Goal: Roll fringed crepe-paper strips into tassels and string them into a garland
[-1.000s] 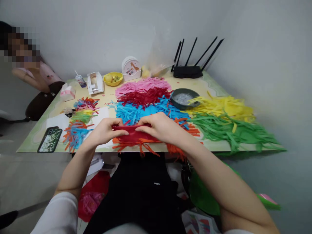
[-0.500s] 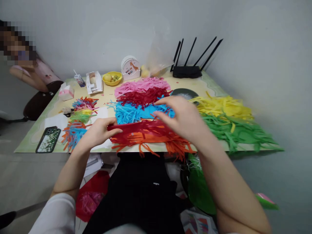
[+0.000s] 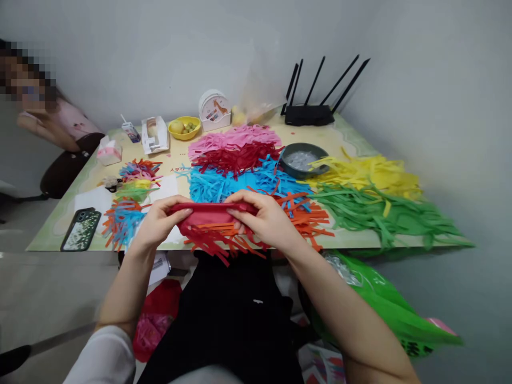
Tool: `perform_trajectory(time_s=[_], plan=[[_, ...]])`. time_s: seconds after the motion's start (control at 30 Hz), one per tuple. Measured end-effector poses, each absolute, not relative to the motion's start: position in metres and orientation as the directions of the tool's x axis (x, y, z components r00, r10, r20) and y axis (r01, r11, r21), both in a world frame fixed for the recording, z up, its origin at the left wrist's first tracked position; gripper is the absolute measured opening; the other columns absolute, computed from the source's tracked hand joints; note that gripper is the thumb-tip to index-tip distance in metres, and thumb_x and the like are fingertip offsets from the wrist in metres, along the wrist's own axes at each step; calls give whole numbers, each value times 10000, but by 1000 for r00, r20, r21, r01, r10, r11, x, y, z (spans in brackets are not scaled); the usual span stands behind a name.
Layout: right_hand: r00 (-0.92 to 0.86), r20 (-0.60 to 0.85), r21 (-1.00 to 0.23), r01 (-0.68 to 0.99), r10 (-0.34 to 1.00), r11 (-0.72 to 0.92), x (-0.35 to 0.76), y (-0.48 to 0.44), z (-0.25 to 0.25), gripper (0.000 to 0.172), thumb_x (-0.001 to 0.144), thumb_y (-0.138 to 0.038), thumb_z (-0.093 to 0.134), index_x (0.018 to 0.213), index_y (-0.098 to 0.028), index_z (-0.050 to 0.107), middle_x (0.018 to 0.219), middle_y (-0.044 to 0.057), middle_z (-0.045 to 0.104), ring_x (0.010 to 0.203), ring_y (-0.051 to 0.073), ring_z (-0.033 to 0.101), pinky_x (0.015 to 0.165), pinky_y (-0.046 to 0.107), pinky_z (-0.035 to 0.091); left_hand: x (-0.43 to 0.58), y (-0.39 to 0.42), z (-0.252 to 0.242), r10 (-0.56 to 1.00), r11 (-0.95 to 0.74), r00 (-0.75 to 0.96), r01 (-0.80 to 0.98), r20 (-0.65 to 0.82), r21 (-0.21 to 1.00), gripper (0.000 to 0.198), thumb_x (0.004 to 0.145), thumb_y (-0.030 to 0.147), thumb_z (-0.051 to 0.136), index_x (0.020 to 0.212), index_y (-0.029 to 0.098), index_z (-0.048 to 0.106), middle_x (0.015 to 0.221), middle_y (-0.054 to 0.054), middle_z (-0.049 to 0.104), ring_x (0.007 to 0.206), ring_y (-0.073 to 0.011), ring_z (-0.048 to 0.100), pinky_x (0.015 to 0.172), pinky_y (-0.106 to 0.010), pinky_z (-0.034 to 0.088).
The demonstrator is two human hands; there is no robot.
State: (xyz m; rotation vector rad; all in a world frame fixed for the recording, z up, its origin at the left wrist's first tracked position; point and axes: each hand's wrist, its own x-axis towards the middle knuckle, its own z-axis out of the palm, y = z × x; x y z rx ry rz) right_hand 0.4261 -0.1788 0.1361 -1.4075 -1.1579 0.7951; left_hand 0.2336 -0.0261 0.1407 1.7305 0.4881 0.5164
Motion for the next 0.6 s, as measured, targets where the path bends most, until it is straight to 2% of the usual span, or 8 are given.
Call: perform_trajectory(time_s=[0.13, 0.3, 0.43, 0.53, 0.6], plan=[[325, 176, -984, 52, 929, 168, 423, -180, 127, 129, 780, -154, 621, 847, -204, 719, 651, -14, 646, 496, 98, 597, 491, 212, 486, 229, -26, 127, 558, -110, 824, -49, 102, 993, 154, 790, 263, 655, 829, 159, 762, 812, -66, 707, 693, -140, 604, 643, -245, 466], [281, 242, -969, 30, 929, 244, 423, -178, 123, 151, 738, -88, 573, 727, -180, 693, 740, 14, 636, 559, 100, 602, 505, 216, 498, 223, -27, 127, 536, -152, 822, -130, 192, 980, 155, 807, 166, 602, 789, 174, 757, 800, -51, 673, 717, -130, 575, 656, -241, 428], [217, 320, -940, 198, 922, 280, 426, -179, 127, 142, 790, -144, 546, 780, -174, 684, 761, 33, 634, 602, 117, 600, 539, 234, 497, 222, -33, 138, 484, -302, 839, -107, 249, 947, 185, 838, 298, 624, 785, 151, 723, 799, -62, 654, 768, -161, 576, 710, -273, 435], [181, 405, -861, 404, 896, 308, 423, -182, 134, 156, 849, -240, 550, 774, -183, 674, 768, 48, 658, 663, 150, 615, 599, 270, 500, 226, -39, 140, 557, -384, 794, -15, 245, 923, 282, 833, 358, 658, 646, 154, 604, 688, -21, 596, 675, -133, 527, 658, -258, 416], [200, 456, -782, 554, 867, 284, 418, -184, 136, 186, 876, -274, 569, 722, -198, 640, 727, 42, 662, 678, 163, 617, 645, 290, 499, 228, -43, 139, 614, -440, 747, 53, 257, 896, 296, 810, 365, 692, 648, 166, 547, 658, 10, 560, 624, -111, 494, 609, -237, 398]])
